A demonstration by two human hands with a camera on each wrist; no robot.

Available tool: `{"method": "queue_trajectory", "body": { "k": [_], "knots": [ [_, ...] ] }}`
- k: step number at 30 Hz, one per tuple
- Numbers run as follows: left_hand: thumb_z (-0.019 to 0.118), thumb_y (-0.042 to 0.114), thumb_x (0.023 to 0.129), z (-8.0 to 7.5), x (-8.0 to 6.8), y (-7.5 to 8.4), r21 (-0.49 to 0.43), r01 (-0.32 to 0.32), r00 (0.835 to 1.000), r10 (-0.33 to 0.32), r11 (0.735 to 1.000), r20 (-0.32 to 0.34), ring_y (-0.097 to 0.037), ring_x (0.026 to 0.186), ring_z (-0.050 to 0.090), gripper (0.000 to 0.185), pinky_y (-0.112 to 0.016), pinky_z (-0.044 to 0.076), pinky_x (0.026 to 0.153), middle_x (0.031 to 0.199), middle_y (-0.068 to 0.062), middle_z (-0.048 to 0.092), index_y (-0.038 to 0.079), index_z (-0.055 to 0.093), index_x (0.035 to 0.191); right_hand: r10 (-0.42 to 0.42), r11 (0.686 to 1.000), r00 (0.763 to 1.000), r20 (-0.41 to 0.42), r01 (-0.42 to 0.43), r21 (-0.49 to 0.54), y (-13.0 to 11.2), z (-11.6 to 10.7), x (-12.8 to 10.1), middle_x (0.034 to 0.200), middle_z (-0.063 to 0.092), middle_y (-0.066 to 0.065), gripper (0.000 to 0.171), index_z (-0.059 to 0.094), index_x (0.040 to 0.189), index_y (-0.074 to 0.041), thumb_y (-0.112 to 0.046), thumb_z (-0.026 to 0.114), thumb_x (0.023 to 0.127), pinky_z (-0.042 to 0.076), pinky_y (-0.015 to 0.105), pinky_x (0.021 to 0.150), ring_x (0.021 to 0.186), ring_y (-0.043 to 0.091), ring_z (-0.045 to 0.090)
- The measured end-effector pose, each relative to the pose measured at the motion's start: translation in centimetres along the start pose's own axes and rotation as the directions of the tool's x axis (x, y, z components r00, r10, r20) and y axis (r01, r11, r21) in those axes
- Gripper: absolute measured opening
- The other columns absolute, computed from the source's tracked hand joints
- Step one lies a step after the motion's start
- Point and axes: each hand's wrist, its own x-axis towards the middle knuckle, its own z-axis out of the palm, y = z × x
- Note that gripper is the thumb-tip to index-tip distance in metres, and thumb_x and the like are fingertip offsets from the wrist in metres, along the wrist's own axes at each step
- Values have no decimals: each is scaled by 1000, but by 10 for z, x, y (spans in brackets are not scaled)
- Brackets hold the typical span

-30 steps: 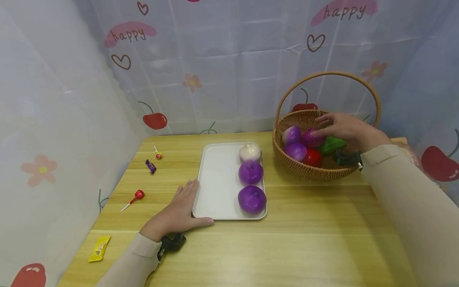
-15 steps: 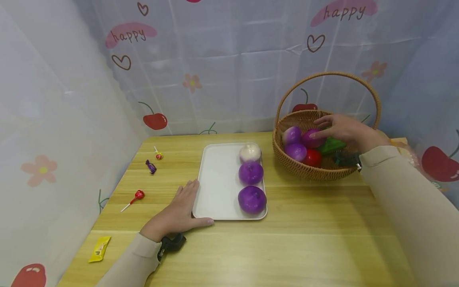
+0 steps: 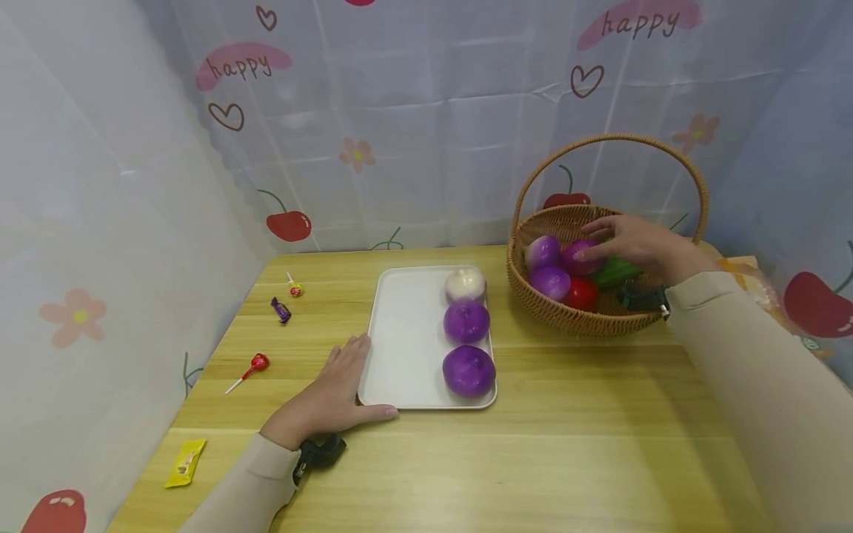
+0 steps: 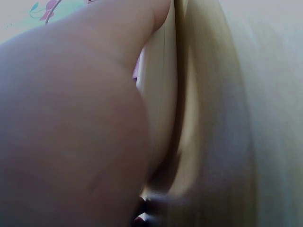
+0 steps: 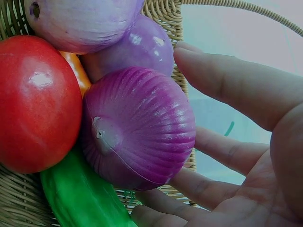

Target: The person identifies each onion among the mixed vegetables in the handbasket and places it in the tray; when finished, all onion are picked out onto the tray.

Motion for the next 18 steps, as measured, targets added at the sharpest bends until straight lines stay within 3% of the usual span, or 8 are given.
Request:
{"method": "queue_trajectory", "body": {
  "k": [8, 18],
  "knots": [
    [64, 86, 82, 1, 0, -2, 4, -4, 1000, 4, 1000, 0, -40, 157, 8, 136, -57, 4, 125, 172, -24, 11, -8, 10, 165, 40, 997, 999, 16, -41, 59, -2, 3, -4, 162, 28, 26, 88, 34, 161, -5, -44, 78, 96, 33, 82, 101, 148, 53, 21],
    [64, 86, 82, 0, 0, -3, 0, -3, 1000, 3, 1000, -1, -40, 158, 8, 136, -57, 4, 125, 172, -24, 11, -8, 10, 165, 22, 999, 1000, 18, -22, 36, -4, 5, -3, 160, 29, 28, 84, 35, 160, -2, -36, 79, 97, 35, 78, 104, 146, 54, 24]
  ]
}}
